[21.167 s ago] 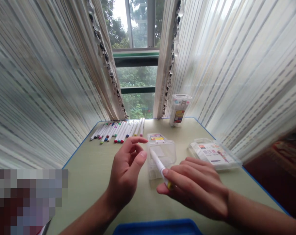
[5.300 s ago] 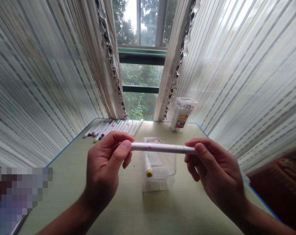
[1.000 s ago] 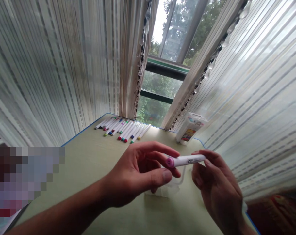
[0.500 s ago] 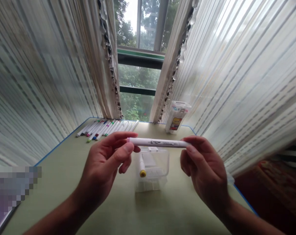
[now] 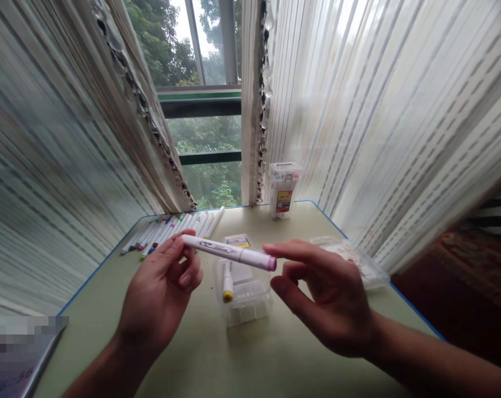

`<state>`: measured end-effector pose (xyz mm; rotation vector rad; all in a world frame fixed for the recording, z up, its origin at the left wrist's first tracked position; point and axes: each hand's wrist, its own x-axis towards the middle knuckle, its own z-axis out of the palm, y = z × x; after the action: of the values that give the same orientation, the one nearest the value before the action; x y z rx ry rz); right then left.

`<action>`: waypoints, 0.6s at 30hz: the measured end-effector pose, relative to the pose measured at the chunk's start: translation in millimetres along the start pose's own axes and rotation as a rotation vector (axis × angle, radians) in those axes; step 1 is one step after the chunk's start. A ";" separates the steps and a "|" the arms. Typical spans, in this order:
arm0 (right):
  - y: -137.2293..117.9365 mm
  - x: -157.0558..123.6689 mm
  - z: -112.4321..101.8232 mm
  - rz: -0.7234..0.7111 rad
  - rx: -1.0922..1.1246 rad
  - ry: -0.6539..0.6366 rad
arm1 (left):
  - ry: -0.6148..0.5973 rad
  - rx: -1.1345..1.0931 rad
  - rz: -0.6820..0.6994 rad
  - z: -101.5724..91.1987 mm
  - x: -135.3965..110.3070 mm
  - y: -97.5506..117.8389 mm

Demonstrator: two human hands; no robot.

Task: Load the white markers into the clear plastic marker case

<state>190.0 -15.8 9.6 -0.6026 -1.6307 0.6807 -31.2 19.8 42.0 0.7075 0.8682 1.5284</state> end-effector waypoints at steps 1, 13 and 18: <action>0.3 0.8 0.0 -0.018 -0.005 -0.003 | 0.006 -0.011 -0.025 1.0 -0.4 0.2; -3.5 8.1 -1.6 -0.124 -0.073 0.008 | 0.022 0.022 -0.115 4.0 -0.9 -0.5; -2.0 9.6 -2.2 -0.135 -0.083 0.016 | 0.019 0.036 -0.104 3.4 -0.8 -1.5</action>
<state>190.6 -10.1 17.9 -0.5509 -1.6747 0.5101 -27.5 19.5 42.6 0.6647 0.9350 1.4320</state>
